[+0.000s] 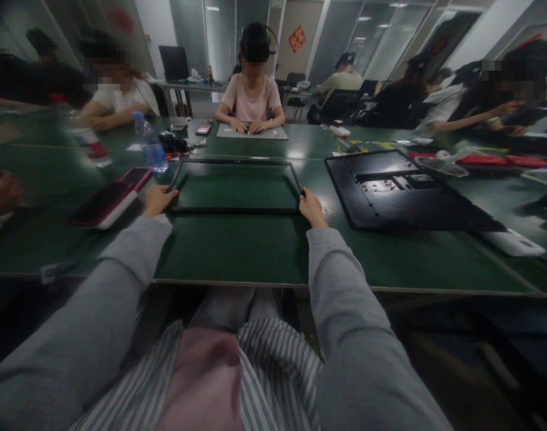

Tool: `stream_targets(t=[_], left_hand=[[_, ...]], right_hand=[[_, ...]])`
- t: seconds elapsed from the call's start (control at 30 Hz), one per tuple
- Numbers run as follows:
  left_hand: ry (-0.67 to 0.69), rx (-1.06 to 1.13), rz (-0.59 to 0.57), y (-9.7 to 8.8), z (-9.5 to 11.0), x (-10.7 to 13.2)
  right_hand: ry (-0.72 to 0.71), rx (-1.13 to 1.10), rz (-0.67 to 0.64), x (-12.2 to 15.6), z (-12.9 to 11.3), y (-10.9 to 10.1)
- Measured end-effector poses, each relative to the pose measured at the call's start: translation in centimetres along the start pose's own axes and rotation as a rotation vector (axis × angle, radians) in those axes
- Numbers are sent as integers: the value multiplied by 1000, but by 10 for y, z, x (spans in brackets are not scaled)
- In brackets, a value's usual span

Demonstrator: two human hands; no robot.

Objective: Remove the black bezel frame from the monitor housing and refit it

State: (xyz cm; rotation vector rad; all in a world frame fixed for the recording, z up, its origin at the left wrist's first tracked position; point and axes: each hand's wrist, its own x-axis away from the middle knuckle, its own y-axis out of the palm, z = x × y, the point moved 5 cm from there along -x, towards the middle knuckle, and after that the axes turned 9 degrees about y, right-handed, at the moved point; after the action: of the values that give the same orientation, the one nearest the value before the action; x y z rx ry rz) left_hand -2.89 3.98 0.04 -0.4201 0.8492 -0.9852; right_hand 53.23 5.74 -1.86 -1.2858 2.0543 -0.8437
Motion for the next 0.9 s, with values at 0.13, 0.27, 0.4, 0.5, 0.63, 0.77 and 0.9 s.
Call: stream_targets(t=[0.13,0.27,0.4,0.5,0.63,0.77,0.9], left_hand=[[7,1,2,-2,3,2],[38,30,-5,-3,8,5],[64,-8,-35,-2,15,8],[29,-181,-136,0,18,9],[45,-291,-213,1,22,9],[45,-282,-222,3,20,8],[27,-257,-199,3,20,8]], right_hand=[[-15,9,9,-3,3,1],[-38,-32,35,-7,6,2],[-53,-67,64,-8,6,1],[-44,-60,77,-8,6,-1],[-82,-72,64,-9,5,-2],[-119,-83,167,-10,4,-7],[-122,-101,182,-13,5,-7]])
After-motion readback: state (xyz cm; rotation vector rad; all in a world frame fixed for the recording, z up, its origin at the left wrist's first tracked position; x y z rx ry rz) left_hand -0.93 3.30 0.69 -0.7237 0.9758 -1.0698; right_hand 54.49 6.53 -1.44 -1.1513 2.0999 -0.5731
